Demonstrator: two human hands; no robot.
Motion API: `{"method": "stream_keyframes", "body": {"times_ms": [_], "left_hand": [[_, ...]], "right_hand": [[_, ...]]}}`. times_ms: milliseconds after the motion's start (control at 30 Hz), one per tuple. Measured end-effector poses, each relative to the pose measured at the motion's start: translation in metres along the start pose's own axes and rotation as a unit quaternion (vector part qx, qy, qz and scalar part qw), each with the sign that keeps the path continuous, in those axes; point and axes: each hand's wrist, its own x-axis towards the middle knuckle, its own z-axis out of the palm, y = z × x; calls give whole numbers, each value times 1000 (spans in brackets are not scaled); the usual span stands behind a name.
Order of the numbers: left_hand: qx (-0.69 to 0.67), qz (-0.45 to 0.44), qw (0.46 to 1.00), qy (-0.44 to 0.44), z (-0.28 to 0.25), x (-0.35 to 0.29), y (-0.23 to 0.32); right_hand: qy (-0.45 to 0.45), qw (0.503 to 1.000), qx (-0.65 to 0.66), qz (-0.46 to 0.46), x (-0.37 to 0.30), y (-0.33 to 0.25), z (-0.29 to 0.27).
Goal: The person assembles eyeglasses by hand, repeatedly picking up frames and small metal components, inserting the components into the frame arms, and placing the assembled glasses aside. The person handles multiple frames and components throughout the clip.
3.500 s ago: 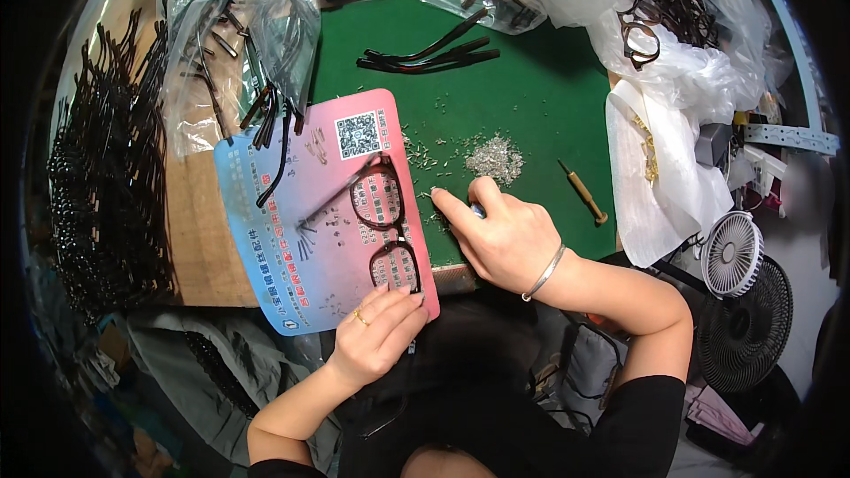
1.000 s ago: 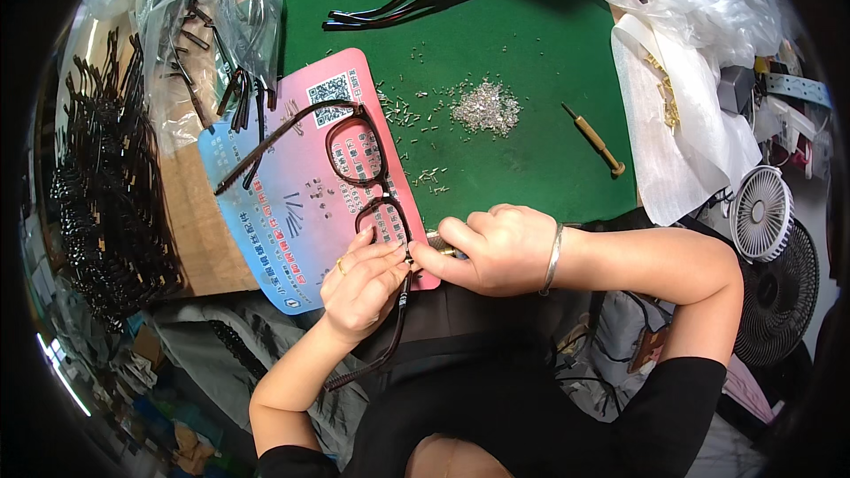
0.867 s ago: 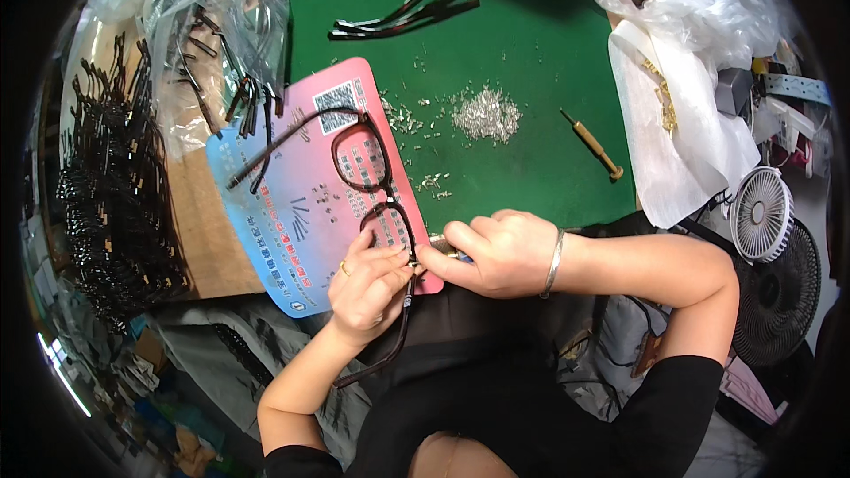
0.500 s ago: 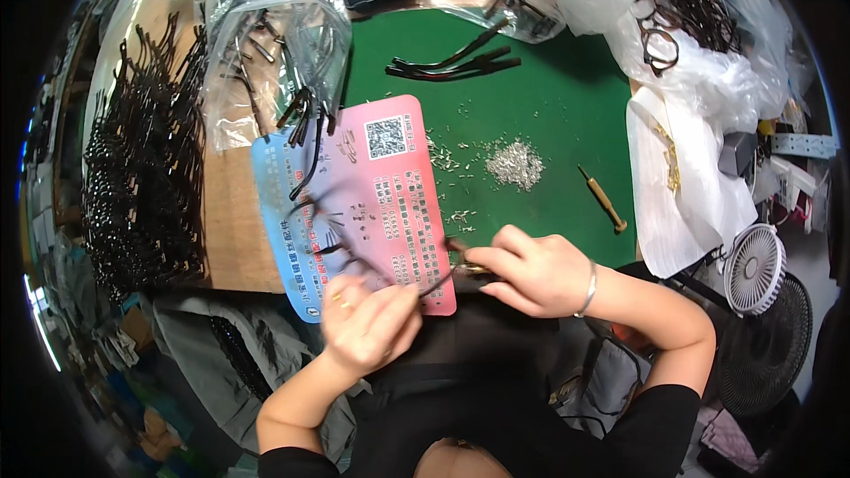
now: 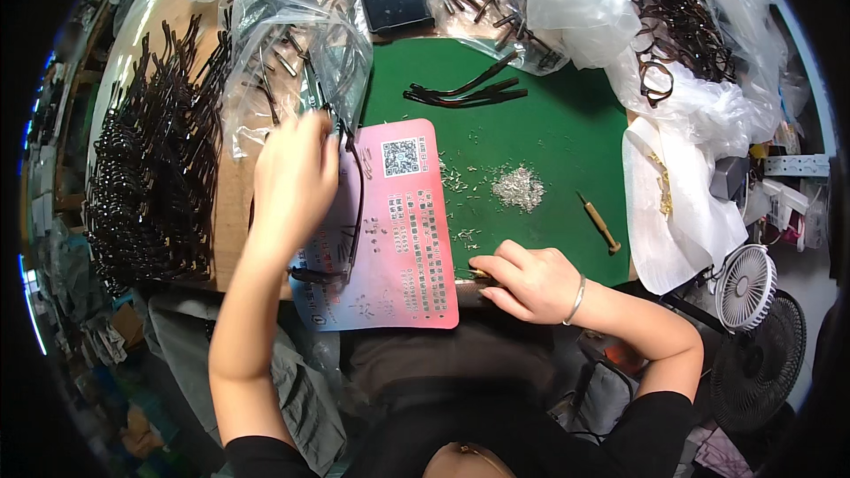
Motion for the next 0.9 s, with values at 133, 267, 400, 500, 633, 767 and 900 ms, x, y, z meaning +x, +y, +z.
{"method": "stream_keyframes", "body": {"times_ms": [133, 267, 400, 500, 633, 767, 900], "left_hand": [[-4, -41, 999, -17, 33, 21, -13], [-93, -88, 988, -82, 24, 32, -20], [-275, -124, 952, -46, 4, 25, -39], [-301, -152, 941, -36, -9, 12, -36], [-320, -96, 941, 45, -28, -3, 9], [-398, -114, 910, 2, -44, -29, 58], [-510, -192, 830, -116, -42, -64, 74]], "right_hand": [[20, 1000, 11, -1, -6, 2, -2], [6, 998, 51, 26, -10, 6, -6], [38, 973, 191, 122, -32, 13, -29], [156, 952, 144, 221, -60, 22, -59], [222, 860, -226, 401, -96, 82, -96], [238, 820, -315, 414, -100, 132, -90], [233, 840, -263, 414, -95, 128, -92]]}}
